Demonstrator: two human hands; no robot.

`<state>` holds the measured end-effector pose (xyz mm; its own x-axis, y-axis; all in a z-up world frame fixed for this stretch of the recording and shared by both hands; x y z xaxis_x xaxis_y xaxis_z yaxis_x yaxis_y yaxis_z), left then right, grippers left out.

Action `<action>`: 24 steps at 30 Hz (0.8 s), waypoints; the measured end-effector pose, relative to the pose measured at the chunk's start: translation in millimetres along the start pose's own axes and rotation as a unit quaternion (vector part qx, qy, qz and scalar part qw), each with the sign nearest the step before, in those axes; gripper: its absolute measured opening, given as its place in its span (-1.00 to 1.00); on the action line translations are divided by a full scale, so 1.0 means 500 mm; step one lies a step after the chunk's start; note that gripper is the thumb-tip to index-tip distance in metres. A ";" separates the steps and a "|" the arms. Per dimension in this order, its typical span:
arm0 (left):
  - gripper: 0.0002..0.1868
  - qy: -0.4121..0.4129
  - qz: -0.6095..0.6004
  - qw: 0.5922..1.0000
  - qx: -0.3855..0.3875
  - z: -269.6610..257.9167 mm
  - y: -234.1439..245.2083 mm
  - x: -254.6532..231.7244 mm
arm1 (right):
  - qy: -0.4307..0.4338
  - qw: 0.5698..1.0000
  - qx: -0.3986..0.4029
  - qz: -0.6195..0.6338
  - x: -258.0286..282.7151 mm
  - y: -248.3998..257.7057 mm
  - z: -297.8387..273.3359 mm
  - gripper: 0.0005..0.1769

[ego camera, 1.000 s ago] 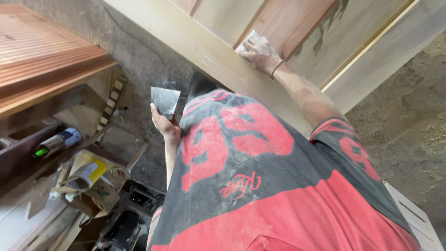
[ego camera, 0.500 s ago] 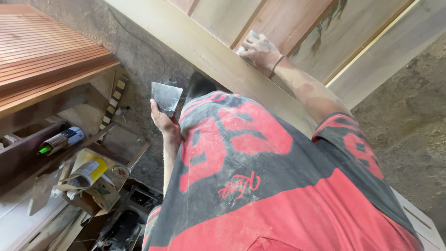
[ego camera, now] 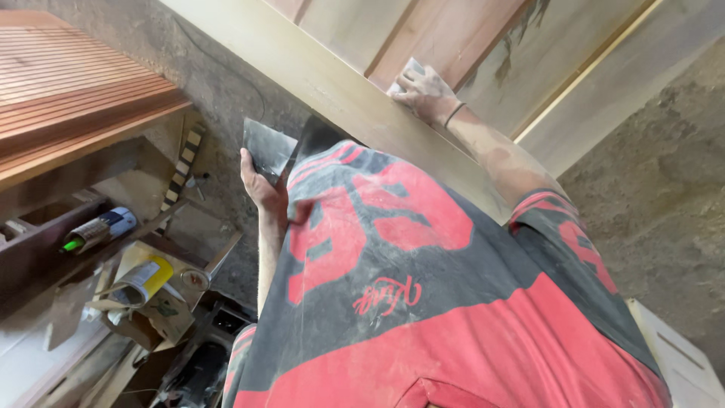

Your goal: The person sands a large wooden panel using a sanding block held in the right hand. The person moves the sanding block along the surface and edges of the panel, occasionally switching the block to the left hand to reach different areas.

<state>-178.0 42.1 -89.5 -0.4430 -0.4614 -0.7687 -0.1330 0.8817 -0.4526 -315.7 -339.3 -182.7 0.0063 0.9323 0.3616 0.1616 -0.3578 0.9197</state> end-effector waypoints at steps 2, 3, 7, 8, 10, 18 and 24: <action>-0.58 0.016 0.001 1.000 0.011 0.011 -0.024 0.003 | 0.020 0.997 -0.067 -0.029 -0.005 -0.006 -0.016 -0.60; -0.58 0.013 0.009 1.000 0.010 0.012 -0.030 0.000 | 0.030 0.995 -0.076 -0.055 -0.011 -0.008 -0.030 -0.61; -0.58 -0.008 0.007 1.000 0.018 0.012 -0.026 -0.006 | 0.049 0.995 -0.047 -0.071 -0.032 -0.012 -0.078 -0.69; -0.58 -0.019 -0.004 0.999 0.026 0.015 -0.023 -0.004 | 0.049 0.997 -0.025 -0.055 -0.036 -0.010 -0.079 -0.72; -0.59 -0.037 0.004 0.999 0.029 0.030 -0.020 0.004 | 0.037 0.998 -0.036 -0.036 -0.044 0.002 -0.042 -0.62; -0.64 -0.020 0.012 1.000 -0.001 0.013 -0.012 0.022 | 0.015 0.998 -0.058 0.003 0.009 0.031 0.117 -0.68; -0.60 -0.004 0.033 0.999 -0.033 -0.007 -0.019 0.008 | -0.010 0.998 0.041 -0.037 0.008 0.019 0.093 -0.76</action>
<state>-181.5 32.1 -86.6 -0.4453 -0.4021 -0.8000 -0.1613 0.9149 -0.3701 -268.1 -336.4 -179.7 0.0118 0.9572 0.2892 0.2431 -0.2833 0.9277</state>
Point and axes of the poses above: each hand's wrist, its own z-axis towards the middle knuckle, its own y-axis out of the back of the hand, x = y × z, the point moved 2 cm from there along z, towards the middle knuckle, and after that the axes turned 10 degrees about -y, right-handed, at the moved point
